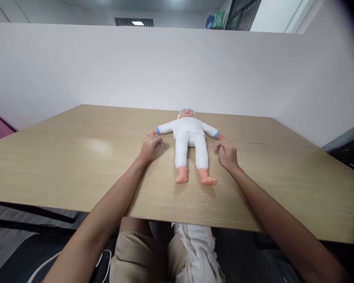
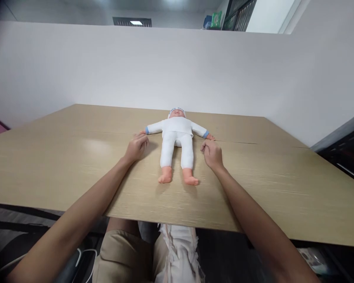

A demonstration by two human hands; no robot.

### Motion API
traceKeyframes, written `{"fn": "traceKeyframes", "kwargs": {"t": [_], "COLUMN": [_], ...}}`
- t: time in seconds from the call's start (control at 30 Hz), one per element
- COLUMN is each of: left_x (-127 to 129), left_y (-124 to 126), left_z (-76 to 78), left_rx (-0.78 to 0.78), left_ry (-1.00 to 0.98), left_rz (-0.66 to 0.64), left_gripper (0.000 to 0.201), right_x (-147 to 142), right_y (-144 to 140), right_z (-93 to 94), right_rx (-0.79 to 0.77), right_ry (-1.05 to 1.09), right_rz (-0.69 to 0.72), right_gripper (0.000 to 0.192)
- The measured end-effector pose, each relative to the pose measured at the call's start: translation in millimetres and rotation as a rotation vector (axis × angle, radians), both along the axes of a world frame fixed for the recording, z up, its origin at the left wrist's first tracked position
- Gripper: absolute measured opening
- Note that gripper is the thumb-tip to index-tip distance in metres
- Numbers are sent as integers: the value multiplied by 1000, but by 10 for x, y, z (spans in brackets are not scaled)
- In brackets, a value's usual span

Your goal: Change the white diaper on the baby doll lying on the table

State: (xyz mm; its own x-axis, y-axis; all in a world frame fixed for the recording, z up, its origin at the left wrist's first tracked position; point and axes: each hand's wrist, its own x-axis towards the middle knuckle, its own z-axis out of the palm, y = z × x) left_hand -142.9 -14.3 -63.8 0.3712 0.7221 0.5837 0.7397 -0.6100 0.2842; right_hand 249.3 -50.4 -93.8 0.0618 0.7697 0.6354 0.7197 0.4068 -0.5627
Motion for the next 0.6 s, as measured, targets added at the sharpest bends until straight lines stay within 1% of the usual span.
{"fn": "traceKeyframes", "kwargs": {"t": [0.07,0.13,0.2,0.23,0.27,0.33,0.37,0.4,0.43,0.47,0.5,0.53,0.57,0.6], "left_x": [100,228,359,417,465,523,531,525,506,478,445,410,380,357], "left_y": [-261,-612,-1069,-1332,-1612,-2184,-2458,-2711,-2936,-3126,-3279,-3396,-3480,-3537], "left_z": [52,112,140,128,91,-66,-187,-333,-498,-675,-856,-1033,-1198,-1345], "left_rx": [8,26,69,101,142,317,342,319,234,64,-150,-383,-565,-688], "left_ry": [-15,-27,-41,-45,-45,-63,-40,-28,-37,-16,-17,-44,-103,-178], "left_rz": [-86,-175,-263,-316,-398,-660,-739,-762,-753,-730,-686,-603,-475,-341], "left_gripper": [26,25,29,32,34,35,35,36,36,36,37,37,35,29], "right_x": [-181,-361,-506,-559,-595,-620,-610,-590,-560,-525,-487,-450,-416,-388], "right_y": [-269,-637,-1117,-1391,-1677,-2245,-2507,-2744,-2953,-3131,-3279,-3400,-3499,-3578], "right_z": [35,69,66,39,-11,-188,-314,-459,-619,-785,-950,-1107,-1252,-1380], "right_rx": [3,35,93,128,158,194,209,188,97,-58,-140,-200,-262,-352], "right_ry": [46,99,137,150,151,116,91,63,38,61,90,121,157,217], "right_rz": [59,108,170,210,256,390,451,497,538,505,449,382,309,201], "right_gripper": [26,25,26,29,33,40,43,43,43,41,38,34,28,22]}}
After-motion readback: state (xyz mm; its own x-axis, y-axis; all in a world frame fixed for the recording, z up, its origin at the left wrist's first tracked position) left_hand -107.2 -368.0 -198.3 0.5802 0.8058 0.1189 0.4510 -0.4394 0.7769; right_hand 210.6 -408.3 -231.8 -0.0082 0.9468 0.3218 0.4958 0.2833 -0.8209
